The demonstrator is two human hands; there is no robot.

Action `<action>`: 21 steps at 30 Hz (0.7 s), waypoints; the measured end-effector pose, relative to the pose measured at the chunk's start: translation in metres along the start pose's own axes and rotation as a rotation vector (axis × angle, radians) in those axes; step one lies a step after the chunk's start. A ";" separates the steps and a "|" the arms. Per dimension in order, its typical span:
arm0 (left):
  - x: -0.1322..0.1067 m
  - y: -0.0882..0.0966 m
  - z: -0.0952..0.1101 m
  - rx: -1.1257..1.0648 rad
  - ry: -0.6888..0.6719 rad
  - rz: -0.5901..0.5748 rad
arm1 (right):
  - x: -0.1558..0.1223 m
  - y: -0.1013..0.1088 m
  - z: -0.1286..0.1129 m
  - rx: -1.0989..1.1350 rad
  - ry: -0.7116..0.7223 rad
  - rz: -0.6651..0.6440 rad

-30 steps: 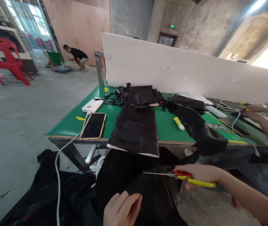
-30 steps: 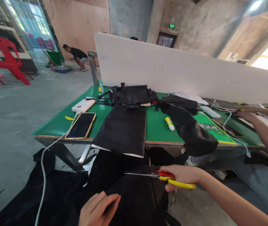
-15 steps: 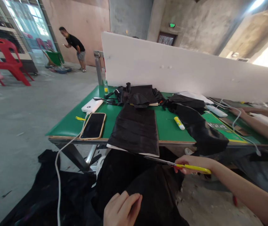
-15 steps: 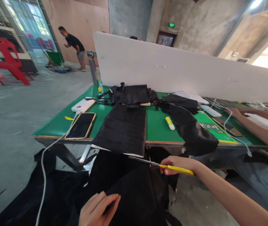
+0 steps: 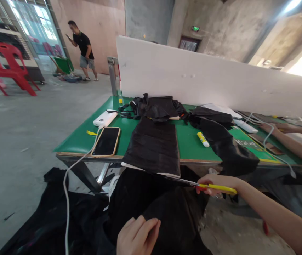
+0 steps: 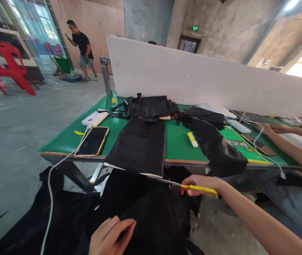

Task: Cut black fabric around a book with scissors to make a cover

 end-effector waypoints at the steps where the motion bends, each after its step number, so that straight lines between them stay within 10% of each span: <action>1: 0.000 0.000 0.000 0.001 0.000 0.005 | 0.001 0.001 -0.001 0.008 -0.004 0.001; 21: 0.001 0.000 -0.001 -0.012 0.007 0.003 | 0.010 -0.003 0.011 0.242 -0.203 0.067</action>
Point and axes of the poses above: each hand's wrist, its own x-axis towards the middle knuckle, its own y-axis out of the back of the hand, z = x × y, the point moved 7 cm from there along x, towards the middle knuckle, and after that the axes turned 2 degrees about y, right-handed, at the moved point
